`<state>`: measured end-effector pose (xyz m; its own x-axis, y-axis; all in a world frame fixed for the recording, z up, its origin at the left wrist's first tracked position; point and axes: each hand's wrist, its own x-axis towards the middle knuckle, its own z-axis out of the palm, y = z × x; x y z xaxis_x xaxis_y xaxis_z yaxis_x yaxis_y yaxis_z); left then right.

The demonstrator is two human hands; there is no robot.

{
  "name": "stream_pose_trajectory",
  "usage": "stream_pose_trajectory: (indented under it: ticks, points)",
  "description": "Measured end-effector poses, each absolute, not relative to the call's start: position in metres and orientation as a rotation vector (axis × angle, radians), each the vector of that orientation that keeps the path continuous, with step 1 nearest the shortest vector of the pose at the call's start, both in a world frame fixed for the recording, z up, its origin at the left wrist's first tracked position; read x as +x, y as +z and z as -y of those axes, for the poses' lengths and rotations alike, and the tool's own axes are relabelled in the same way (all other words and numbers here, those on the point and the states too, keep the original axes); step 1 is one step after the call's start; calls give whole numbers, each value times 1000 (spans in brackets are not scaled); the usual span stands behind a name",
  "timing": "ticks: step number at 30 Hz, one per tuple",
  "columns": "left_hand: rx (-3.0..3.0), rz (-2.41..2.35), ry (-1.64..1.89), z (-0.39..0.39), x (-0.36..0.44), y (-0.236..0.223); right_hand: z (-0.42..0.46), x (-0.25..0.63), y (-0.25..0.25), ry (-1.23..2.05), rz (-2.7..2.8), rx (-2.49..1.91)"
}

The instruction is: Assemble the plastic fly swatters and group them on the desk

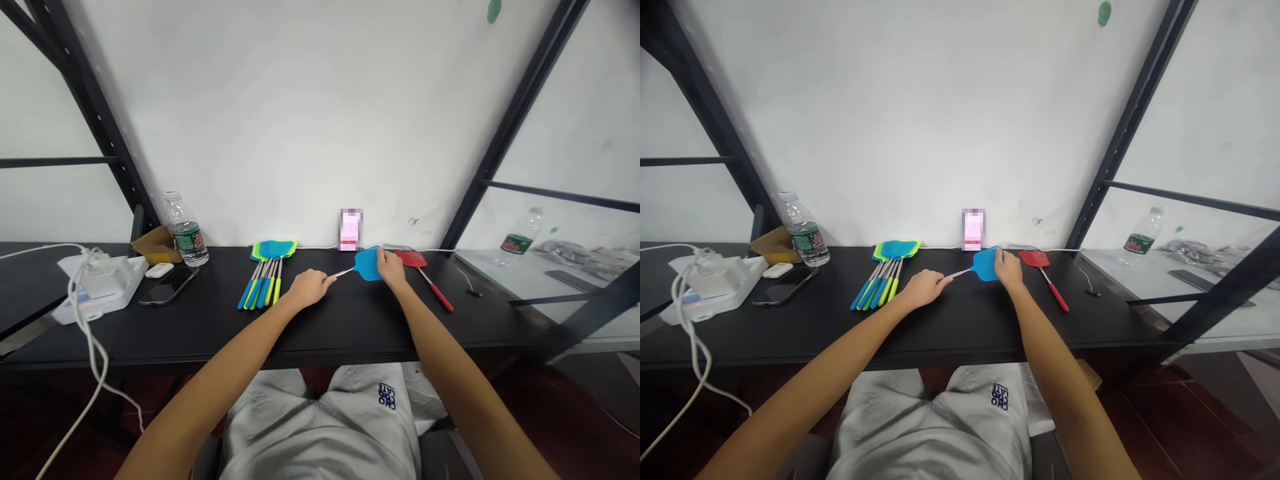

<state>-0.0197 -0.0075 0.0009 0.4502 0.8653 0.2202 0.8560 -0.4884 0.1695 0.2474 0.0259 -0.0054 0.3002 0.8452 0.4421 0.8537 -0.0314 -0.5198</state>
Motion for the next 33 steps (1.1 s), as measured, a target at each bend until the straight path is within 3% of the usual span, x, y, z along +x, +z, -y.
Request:
stream_pose_trajectory:
  ticks: [33]
  points:
    - [2643,-1564,400,10,-20,1,-25,239,-12,-24,1609,-1782]
